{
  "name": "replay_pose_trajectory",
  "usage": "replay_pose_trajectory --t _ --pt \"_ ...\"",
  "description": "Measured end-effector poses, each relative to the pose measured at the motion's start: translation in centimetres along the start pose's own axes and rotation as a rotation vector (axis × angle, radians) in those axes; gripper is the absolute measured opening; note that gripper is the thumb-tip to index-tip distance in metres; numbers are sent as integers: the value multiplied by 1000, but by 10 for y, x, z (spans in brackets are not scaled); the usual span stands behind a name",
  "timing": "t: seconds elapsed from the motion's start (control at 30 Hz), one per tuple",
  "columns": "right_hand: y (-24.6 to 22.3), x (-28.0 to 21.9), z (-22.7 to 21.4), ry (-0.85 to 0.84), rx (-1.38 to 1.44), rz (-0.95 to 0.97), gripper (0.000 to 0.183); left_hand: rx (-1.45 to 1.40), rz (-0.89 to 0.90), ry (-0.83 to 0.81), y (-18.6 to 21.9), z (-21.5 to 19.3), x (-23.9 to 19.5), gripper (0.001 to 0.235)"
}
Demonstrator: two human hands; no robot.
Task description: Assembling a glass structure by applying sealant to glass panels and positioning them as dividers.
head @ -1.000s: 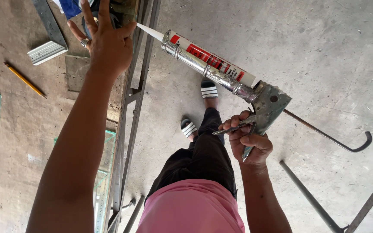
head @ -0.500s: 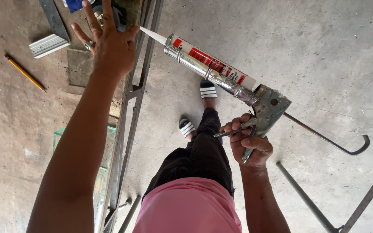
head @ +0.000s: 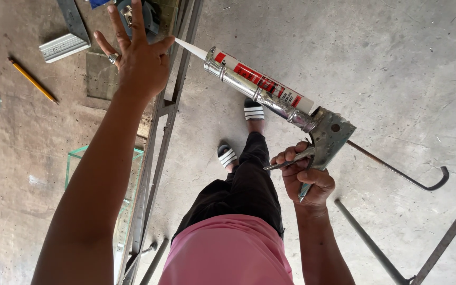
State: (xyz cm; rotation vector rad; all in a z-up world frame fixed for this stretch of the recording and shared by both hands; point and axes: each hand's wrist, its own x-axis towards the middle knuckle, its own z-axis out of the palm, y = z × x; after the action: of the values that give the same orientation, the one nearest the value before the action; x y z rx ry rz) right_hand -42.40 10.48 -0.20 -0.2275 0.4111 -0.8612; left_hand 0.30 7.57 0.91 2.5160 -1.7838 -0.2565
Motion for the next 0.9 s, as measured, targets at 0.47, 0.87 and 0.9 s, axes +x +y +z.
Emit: replay_pose_trajectory --t 0.47,0.87,0.9 --pt "-9 -5 0 19 39 34 55 -2 -42 -44 7 -4 -16 39" --pt "-10 -13 -2 -13 31 59 56 8 -14 29 4 6 -30 43" --pt "-10 -13 -1 -10 33 59 56 -5 -27 15 6 4 -31 47"
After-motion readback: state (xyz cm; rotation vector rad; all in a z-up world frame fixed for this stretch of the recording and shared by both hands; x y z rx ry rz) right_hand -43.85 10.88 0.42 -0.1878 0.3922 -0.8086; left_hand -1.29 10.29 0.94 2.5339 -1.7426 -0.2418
